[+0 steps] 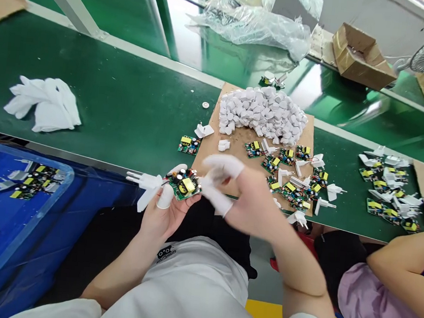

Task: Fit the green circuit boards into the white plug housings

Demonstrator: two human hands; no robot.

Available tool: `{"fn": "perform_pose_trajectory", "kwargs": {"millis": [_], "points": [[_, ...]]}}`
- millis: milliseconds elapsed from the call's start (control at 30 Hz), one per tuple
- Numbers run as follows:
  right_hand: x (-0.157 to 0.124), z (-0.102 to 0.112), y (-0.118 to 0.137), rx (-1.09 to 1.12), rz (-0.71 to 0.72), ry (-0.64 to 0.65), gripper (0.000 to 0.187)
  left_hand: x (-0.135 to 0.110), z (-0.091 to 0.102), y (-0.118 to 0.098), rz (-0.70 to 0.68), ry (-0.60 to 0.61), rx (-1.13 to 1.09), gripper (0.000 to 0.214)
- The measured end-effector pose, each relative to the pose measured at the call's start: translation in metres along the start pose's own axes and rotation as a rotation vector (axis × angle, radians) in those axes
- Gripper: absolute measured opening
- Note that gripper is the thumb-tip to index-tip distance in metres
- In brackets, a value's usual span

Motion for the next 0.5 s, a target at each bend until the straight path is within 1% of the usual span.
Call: {"fn": "perform_pose_trajectory", "kwargs": {"millis": [33,100,167,200,233,300,433,500], "points": [[-0.013,-0.008,0.008,0.014,0.03,-0.025,0.018,0.0,0.0,0.001,-0.025,-0.001,0.022,0.045],[-0.034,-0.025,0.016,0.005,0.152,-0.1,0.026,-0.002,0.0,0.005,-0.052,0.002,0.074,0.053],[-0.046,-0.039,0.015,-0.044,0.253,-0.207,0.038,-0.003,0.003,0.01,-0.065,-0.006,0.112,0.064],[-0.049,-0.045,0.012,-0.073,0.274,-0.254,0.042,-0.004,0.004,0.012,-0.071,-0.014,0.123,0.067],[-0.051,-0.049,0.009,-0.098,0.277,-0.285,0.044,-0.005,0.006,0.014,-0.08,-0.024,0.129,0.068],[-0.053,-0.055,0.003,-0.126,0.251,-0.323,0.041,-0.005,0.008,0.019,-0.106,-0.056,0.131,0.068],[-0.057,-0.063,-0.002,-0.092,0.205,-0.401,0.035,-0.004,0.008,0.022,-0.161,-0.097,0.13,0.068],[-0.059,-0.067,-0.003,-0.095,0.196,-0.44,0.035,-0.005,0.009,0.021,-0.146,-0.114,0.143,0.065]]}}
Point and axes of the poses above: each hand's wrist, its own x-axis towards the middle knuckle, its own z-axis out of the back of the hand, y = z × x, the point moved 1 cm from there along x, towards the middle knuckle, and after that the axes turned 2 degrees about -x, right-handed, at the moved point
